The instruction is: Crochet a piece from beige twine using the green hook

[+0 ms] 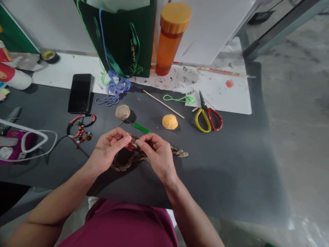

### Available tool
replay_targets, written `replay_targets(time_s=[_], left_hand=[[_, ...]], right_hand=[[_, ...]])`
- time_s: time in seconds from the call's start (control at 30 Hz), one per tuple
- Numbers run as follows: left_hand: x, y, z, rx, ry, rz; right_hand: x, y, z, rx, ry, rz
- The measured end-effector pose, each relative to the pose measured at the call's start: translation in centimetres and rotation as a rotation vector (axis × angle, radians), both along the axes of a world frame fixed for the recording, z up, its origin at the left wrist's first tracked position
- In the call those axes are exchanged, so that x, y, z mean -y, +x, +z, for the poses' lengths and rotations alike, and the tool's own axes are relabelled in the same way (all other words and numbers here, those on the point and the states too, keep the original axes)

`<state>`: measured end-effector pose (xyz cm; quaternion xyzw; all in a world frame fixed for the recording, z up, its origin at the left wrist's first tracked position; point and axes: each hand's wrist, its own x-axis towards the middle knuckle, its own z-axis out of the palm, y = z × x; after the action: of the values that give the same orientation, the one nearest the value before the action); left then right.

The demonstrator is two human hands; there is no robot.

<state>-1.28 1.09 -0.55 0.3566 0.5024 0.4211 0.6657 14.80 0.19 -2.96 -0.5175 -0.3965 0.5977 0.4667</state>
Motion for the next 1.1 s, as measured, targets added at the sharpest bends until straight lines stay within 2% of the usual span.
replay_targets(time_s=[0.13,0.27,0.53,0.7,0.83,0.97,1.1], left_hand=[[0.0,-0.3,0.3,-0.021,-0.027,-0.087],[0.1,-0.7,0.7,-0.133,0.008,-0.193],[0.2,-1.3,0.0,-0.414,0.412,-0.291],[0.4,-1.2,-0.1,-0.490,0.526,-0.266],[0.3,-1.1,0.3,-0.425,0.387,-0.219],[0.1,-1.3,0.7,-0.233,0.137,-0.262],[-0.1,-1.5,1.1,-0.105,0.001,-0.304]], right_hand=[[0.1,0.1,0.1,0.022,0.003,-0.015],[0.1,0.2,0.5,0.025,0.046,-0.003],[0.2,0.1,0.4,0.124,0.177,0.030],[0.4,0.0,0.6,0.262,0.322,0.003],[0.6,0.0,0.9,0.307,0.419,0.017],[0.5,0.3,0.8,0.245,0.455,0.072],[0.5,0.5,0.8,0.273,0.535,0.105]])
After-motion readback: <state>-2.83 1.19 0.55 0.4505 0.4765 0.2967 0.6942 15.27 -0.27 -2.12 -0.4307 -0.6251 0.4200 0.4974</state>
